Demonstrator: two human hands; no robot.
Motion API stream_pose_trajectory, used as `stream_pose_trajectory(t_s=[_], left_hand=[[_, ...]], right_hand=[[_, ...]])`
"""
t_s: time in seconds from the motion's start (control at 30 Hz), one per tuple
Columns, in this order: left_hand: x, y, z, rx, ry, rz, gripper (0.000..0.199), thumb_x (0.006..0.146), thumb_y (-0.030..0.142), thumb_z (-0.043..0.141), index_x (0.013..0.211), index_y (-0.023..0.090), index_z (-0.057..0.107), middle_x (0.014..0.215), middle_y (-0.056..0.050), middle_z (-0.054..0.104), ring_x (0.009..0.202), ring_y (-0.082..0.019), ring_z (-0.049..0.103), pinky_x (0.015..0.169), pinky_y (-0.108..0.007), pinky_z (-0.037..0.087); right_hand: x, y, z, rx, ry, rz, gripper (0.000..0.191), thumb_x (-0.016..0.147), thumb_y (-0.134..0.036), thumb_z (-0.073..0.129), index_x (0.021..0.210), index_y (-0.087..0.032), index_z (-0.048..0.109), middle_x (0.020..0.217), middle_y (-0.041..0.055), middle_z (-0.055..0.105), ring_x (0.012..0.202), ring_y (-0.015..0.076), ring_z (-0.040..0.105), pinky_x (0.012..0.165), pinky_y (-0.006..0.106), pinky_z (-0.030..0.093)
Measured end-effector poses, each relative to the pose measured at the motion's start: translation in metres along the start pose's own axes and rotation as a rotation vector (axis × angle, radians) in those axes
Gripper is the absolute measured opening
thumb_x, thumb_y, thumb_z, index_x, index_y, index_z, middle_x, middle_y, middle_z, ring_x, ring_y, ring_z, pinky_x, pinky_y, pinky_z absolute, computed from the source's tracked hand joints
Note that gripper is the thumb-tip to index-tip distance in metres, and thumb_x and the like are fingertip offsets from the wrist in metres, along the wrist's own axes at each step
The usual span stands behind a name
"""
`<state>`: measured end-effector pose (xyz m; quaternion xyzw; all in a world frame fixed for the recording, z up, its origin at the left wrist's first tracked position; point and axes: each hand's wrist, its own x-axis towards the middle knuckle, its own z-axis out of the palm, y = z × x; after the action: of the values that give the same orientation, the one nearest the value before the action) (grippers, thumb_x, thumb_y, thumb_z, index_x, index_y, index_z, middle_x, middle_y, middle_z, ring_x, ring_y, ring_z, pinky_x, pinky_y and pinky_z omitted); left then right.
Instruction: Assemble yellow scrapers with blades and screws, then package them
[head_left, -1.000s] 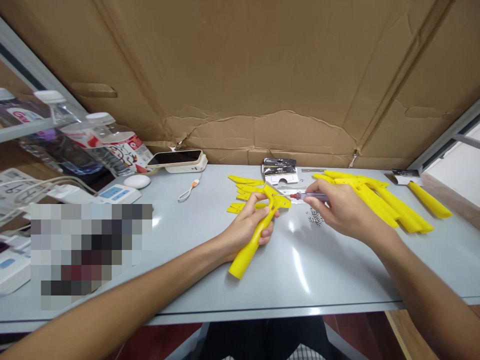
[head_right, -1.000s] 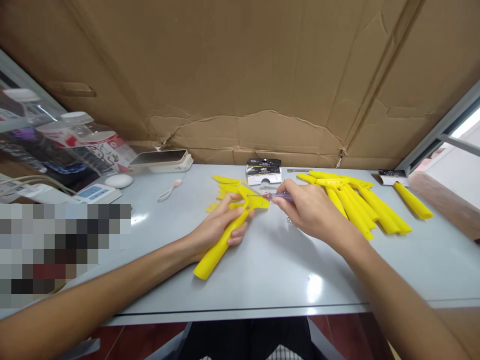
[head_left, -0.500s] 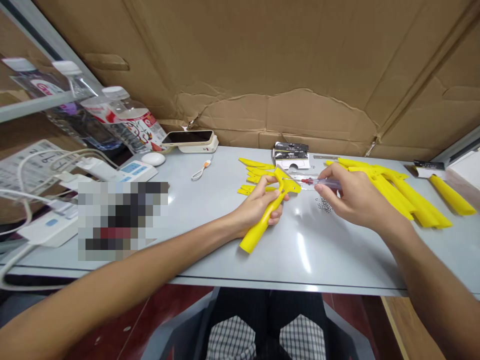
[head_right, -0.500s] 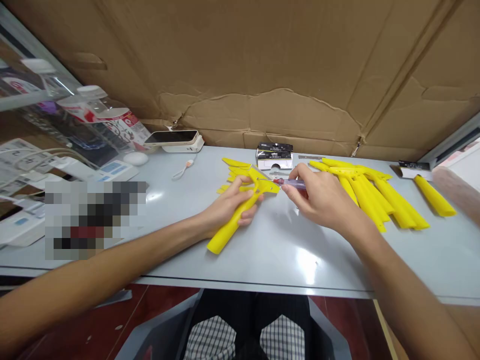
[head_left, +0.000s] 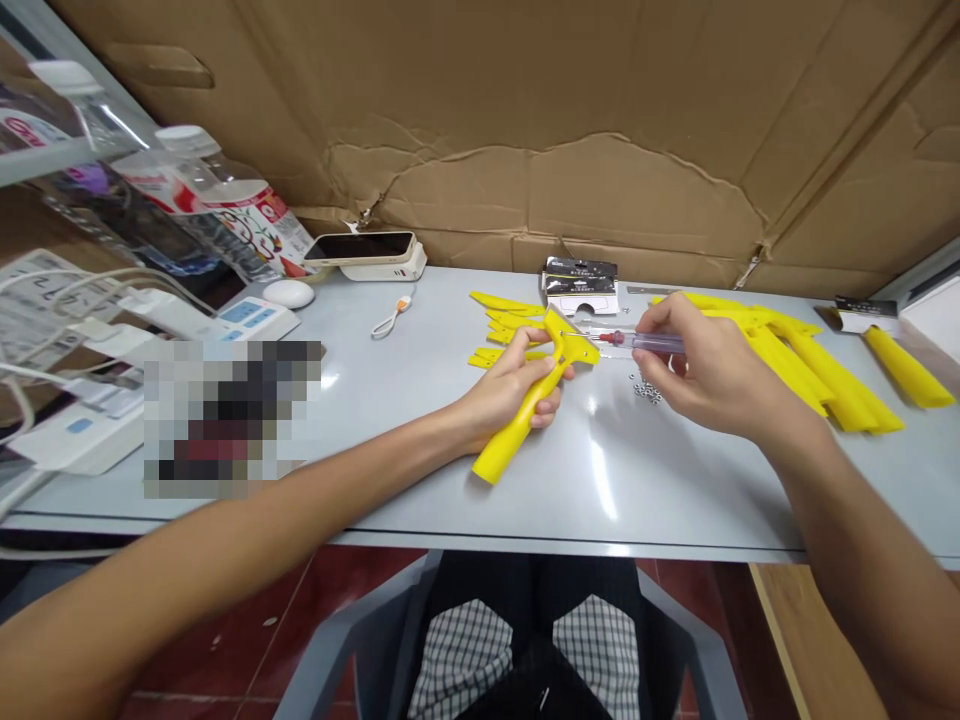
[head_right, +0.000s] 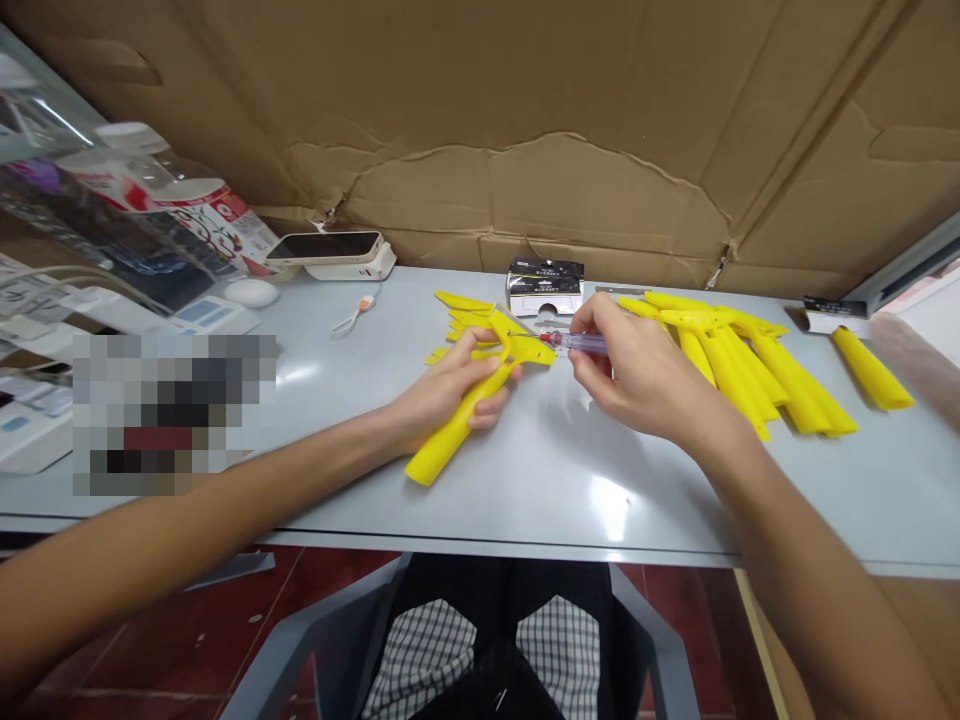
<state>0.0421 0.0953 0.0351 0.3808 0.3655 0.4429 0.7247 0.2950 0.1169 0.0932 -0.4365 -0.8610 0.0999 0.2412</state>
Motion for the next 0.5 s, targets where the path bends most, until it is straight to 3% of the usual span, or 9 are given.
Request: stream_pose_trajectory(t_s=[0.17,0.3,0.5], left_hand=[[-0.0002,0.0009,0.0008,-0.002,-0.004,0.007,0.021,0.108,0.016,0.054,0.119,0.029,0.041,0.099,-0.003,0.067,0.051,-0.007,0.050,0.045,-0.019,0.036],[0.0022,-0.0014,-0.0032,-0.005,-0.033,0.015,0.025,0.107,0.019,0.058,0.121,0.030,0.040,0.099,-0.003,0.068,0.051,-0.007,0.050,0.045,-0.019,0.038],[0.0015,-0.0004,-0.0020,0.046,-0.026,0.002,0.022,0.109,0.018,0.051,0.122,0.030,0.038,0.100,-0.002,0.067,0.049,-0.007,0.050,0.044,-0.020,0.039]], right_hand=[[-0.0008,-0.0011,0.0001,-0.003,0.003,-0.003,0.015,0.099,-0.027,0.064,0.111,-0.025,0.055,0.076,0.0005,0.066,0.058,0.0185,0.053,0.060,0.033,0.036],[-0.0016,0.0023,0.0020,-0.017,0.047,-0.037,0.014,0.101,-0.030,0.065,0.113,-0.023,0.060,0.083,0.0024,0.071,0.062,0.0186,0.057,0.062,0.032,0.036],[0.0004,0.0069,0.0033,-0.032,0.080,-0.054,0.014,0.106,-0.035,0.063,0.102,-0.022,0.064,0.079,0.0024,0.071,0.065,0.0187,0.061,0.064,0.032,0.040]])
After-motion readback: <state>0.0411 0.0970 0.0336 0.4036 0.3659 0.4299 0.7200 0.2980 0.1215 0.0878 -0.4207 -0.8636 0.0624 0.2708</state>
